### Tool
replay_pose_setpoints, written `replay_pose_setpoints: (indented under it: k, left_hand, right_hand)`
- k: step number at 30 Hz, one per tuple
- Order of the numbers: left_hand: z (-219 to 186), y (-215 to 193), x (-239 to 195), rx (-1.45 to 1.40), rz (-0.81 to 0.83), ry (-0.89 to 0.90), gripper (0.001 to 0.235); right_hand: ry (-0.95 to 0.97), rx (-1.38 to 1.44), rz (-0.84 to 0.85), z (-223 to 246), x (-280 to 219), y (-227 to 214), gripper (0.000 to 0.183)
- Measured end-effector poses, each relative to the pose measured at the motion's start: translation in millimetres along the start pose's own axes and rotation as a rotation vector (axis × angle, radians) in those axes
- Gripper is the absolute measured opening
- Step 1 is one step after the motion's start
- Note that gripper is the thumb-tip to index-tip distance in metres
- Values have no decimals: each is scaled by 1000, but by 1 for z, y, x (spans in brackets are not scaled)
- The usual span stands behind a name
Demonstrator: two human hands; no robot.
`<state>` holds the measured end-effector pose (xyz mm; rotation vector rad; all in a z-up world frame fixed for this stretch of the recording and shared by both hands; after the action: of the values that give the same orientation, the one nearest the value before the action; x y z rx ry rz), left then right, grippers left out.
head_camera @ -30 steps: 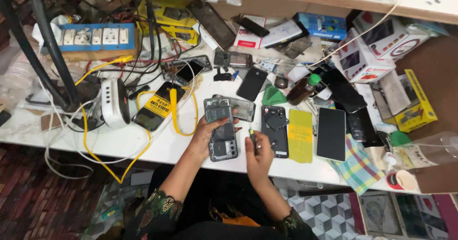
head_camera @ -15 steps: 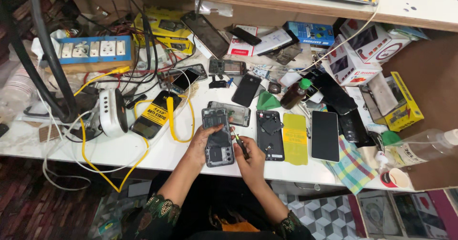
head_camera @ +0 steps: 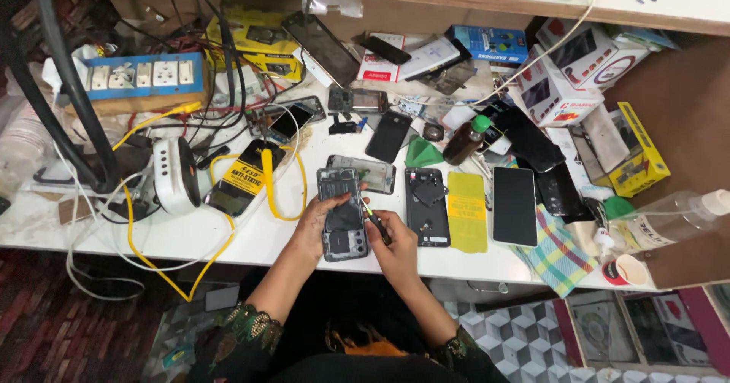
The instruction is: The person removes a yellow protective film from a disassembled smartphone, then uses a screwdriver to loosen and reposition internal components. The person repeatedly opens and closes the phone casing while adjusting parts inside.
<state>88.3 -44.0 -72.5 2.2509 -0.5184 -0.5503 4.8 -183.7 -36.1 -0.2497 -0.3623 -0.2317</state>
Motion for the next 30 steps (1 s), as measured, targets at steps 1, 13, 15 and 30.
replay_pose_setpoints:
  k: [1,13,15,30]
  left_hand:
    - [2,0,-1,5,14,25,46]
    - [-5,1,2,-42,72,93,49]
    - [-2,-2,2,6,18,75,49]
    - [-1,-2,-1,-54,32,51,50]
  right_hand:
    - [30,13,13,-2,-2,1,18]
    - [8,73,27,0,2,4,18]
    - [32,33,19,-1,0,2,18]
    - [27,-27,64,0,1,5,19]
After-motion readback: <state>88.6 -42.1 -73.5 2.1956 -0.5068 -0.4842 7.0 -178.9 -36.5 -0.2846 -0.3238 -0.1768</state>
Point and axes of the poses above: each hand's wrist, its own x-axis towards the middle knuckle, its own y-axis out of the palm, z = x × y, the point moved 7 cm from there along x, towards the middle knuckle, and after that the axes turned 1 degree about -y, right-handed, at the moved point
